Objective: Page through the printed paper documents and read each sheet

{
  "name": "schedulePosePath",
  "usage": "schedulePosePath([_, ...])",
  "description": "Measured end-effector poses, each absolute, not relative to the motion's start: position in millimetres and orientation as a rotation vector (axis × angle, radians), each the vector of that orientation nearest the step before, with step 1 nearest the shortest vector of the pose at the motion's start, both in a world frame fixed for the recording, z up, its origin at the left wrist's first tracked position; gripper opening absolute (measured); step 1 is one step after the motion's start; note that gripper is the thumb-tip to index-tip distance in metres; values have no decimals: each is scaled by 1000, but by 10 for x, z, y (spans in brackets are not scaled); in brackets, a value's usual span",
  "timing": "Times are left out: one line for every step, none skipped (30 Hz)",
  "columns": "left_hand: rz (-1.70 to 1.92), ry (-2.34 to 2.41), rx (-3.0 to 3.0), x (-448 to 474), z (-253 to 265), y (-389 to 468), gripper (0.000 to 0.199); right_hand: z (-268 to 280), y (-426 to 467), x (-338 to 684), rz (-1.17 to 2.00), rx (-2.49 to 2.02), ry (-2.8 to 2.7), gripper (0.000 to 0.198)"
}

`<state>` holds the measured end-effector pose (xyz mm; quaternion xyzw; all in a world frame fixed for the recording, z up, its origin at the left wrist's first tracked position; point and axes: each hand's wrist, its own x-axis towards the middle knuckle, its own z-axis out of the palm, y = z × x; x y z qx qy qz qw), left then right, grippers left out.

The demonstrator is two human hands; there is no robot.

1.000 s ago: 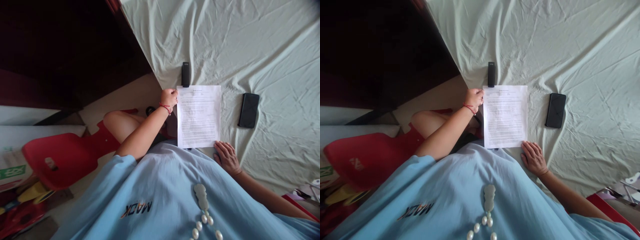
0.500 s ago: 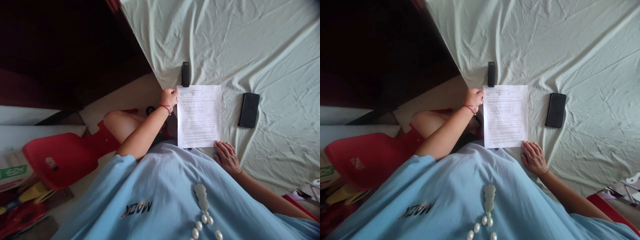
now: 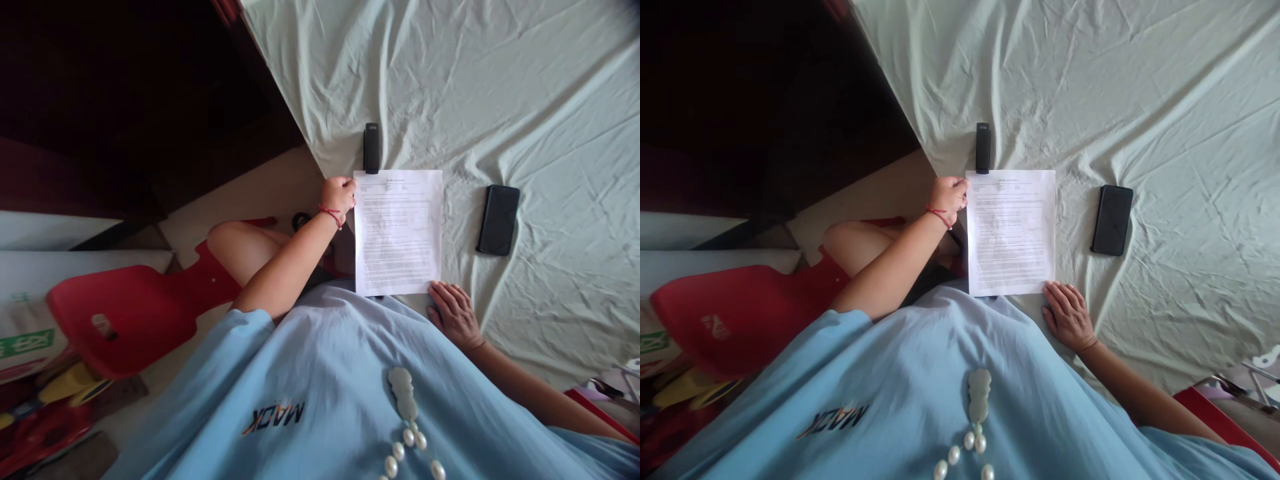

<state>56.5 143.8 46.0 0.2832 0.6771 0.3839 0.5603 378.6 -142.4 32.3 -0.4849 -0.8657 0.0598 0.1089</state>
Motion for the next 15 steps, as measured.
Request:
schedulePosePath([905,1597,667,564,455,1438,41,324,-1424,3785,181,-1430,-2543,83])
schedulePosePath([906,1597,670,563,450,1437,40,326,-1424,3785,185,-1433,-2541,83])
schedulePosePath([905,1595,673,563,446,1436,40,327,-1424,3785,186,-1435,-2540,83])
schedulePosePath([904,1591,677,563,443,1436,41,330,-1423,3784,186,-1436,-2541,83])
schedulePosePath([904,1589,679,563,443,1436,41,332,-1423,3784,184,-1435,-2542,83])
schedulePosePath([904,1589,679,563,445,1436,41,335,-1423,3783,183,-1433,-2544,83])
schedulePosePath([903,1590,676,563,448,1437,40,337,-1422,3783,182,-1431,-2547,84])
schedulePosePath([903,1591,673,564,452,1437,40,338,-1422,3783,180,-1427,-2550,84])
schedulePosePath([903,1592,672,564,457,1438,40,338,-1422,3783,179,-1424,-2551,84])
schedulePosePath([905,1592,673,565,460,1438,40,337,-1422,3783,180,-1423,-2552,84])
schedulePosePath([904,1592,675,565,463,1438,40,335,-1423,3784,181,-1424,-2551,84])
schedulePosePath([903,1593,679,565,464,1437,41,333,-1423,3785,185,-1427,-2549,83])
schedulePosePath([900,1594,682,566,465,1435,41,330,-1424,3786,192,-1429,-2543,83])
schedulePosePath([897,1597,683,566,465,1433,41,327,-1425,3788,200,-1431,-2536,83])
schedulePosePath([896,1600,681,567,466,1432,40,325,-1426,3789,210,-1432,-2528,82])
